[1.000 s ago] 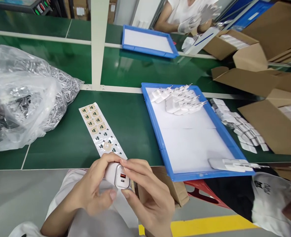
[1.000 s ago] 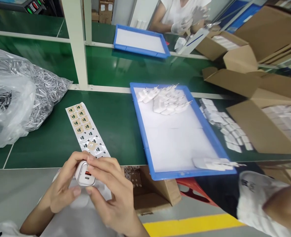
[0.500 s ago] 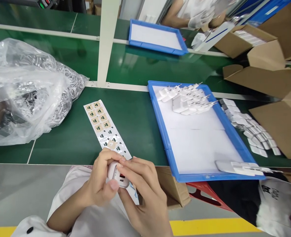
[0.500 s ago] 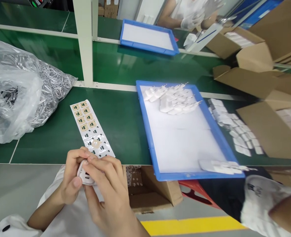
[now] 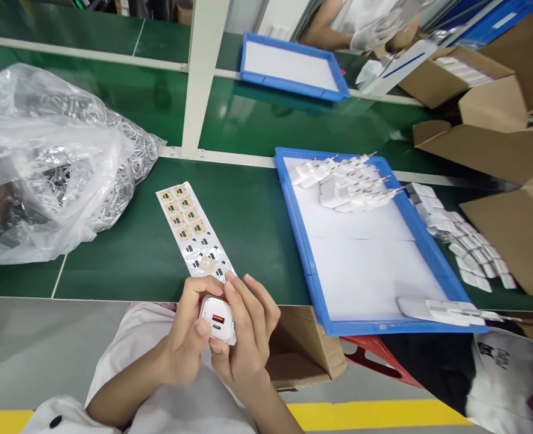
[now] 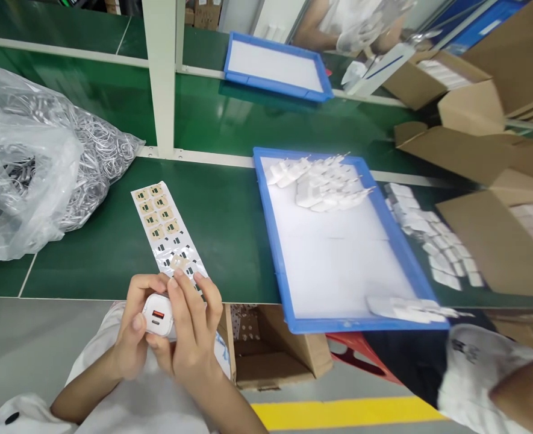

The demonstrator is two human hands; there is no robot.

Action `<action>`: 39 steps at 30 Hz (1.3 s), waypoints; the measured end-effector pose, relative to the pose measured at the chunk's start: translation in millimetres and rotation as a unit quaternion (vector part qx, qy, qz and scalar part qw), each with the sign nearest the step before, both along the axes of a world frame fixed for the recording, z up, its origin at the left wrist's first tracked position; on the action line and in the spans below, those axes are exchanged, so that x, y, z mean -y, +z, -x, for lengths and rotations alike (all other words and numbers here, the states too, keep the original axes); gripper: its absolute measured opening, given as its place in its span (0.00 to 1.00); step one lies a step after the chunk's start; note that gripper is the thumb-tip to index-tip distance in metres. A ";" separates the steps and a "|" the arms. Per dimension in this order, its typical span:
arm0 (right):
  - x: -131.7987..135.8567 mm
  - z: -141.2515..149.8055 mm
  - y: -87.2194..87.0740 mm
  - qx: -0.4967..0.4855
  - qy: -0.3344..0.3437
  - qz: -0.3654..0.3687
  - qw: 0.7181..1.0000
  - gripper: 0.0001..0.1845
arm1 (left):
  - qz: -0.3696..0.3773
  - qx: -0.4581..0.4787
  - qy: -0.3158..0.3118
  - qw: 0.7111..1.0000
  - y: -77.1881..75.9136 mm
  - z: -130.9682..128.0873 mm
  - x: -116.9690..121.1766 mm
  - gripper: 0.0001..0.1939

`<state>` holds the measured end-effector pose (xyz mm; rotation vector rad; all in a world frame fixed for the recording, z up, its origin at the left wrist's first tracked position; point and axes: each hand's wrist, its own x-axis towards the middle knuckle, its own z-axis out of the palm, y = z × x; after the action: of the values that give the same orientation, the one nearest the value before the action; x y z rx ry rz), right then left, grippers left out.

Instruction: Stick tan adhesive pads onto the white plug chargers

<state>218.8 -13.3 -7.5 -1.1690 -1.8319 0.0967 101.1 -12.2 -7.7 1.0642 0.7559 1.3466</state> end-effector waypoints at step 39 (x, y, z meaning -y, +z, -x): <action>14.7 -45.3 -70.7 0.078 -0.087 0.103 0.988 0.16 | 0.211 -0.138 -0.056 0.966 -8.9 27.9 -5.8 0.20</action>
<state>264.1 -28.0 -78.2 -1.5147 -1.8792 0.0982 73.3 -6.4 -16.6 0.9421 1.1161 0.8944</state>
